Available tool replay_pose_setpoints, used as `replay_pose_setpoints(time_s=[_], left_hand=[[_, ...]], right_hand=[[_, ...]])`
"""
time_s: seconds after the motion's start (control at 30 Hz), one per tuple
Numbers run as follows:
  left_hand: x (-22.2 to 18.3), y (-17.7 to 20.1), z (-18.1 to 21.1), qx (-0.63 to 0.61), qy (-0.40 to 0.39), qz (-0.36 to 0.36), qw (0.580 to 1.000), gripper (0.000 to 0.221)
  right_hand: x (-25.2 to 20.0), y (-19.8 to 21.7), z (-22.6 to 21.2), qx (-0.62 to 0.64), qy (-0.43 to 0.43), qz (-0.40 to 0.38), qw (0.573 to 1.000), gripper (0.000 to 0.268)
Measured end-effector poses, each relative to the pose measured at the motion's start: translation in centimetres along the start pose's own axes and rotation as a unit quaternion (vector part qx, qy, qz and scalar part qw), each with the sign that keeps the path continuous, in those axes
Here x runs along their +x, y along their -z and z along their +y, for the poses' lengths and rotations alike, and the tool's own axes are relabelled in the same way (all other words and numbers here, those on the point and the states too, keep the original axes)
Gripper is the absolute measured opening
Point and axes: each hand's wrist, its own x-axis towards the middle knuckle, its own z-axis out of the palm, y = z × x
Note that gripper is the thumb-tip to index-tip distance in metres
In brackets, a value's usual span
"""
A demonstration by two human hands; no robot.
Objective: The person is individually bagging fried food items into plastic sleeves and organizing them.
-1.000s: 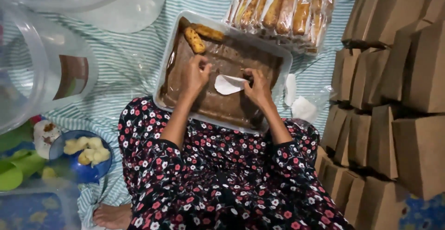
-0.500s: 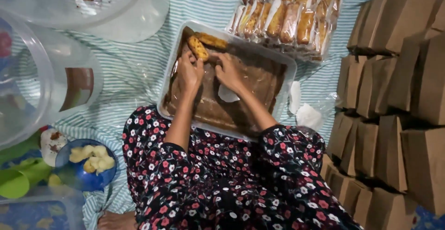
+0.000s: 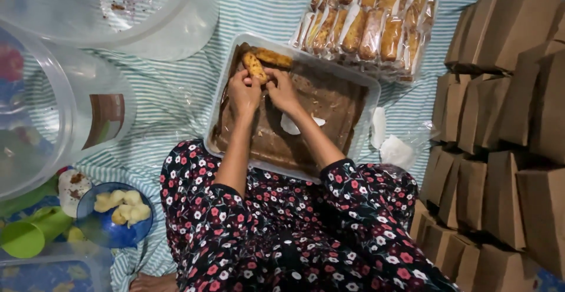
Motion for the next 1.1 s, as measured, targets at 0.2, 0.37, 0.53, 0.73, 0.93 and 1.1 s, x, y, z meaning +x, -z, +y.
replay_pose_setpoints(time_s=[0.2, 0.37, 0.53, 0.73, 0.93, 1.1], left_hand=[[-0.8, 1.1, -0.2, -0.016, 0.034, -0.003, 0.999, 0.032], [-2.6, 2.7, 0.2, -0.239, 0.166, -0.04, 0.956, 0.037], [-3.4, 3.6, 0.0, -0.3, 0.164, -0.056, 0.938, 0.04], [-5.7, 7.9, 0.3, -0.292, 0.149, -0.094, 0.94, 0.042], [-8.9, 12.4, 2.8, -0.244, 0.121, -0.181, 0.945, 0.041], [-10.7, 12.3, 3.8, -0.237, 0.064, -0.249, 0.937, 0.042]], right_hand=[[-2.7, -0.4, -3.7, 0.137, -0.011, -0.002, 0.99, 0.038], [-5.6, -0.2, -3.3, 0.119, -0.066, -0.051, 0.989, 0.04], [-8.2, 1.4, -4.1, 0.097, -0.041, -0.065, 0.992, 0.043], [-12.7, 10.9, -3.7, -0.062, 0.08, -0.009, 0.995, 0.058], [-14.9, 14.7, -1.1, -0.224, 0.068, -0.051, 0.971, 0.054], [-14.6, 14.5, -0.6, -0.153, 0.088, -0.049, 0.983, 0.048]])
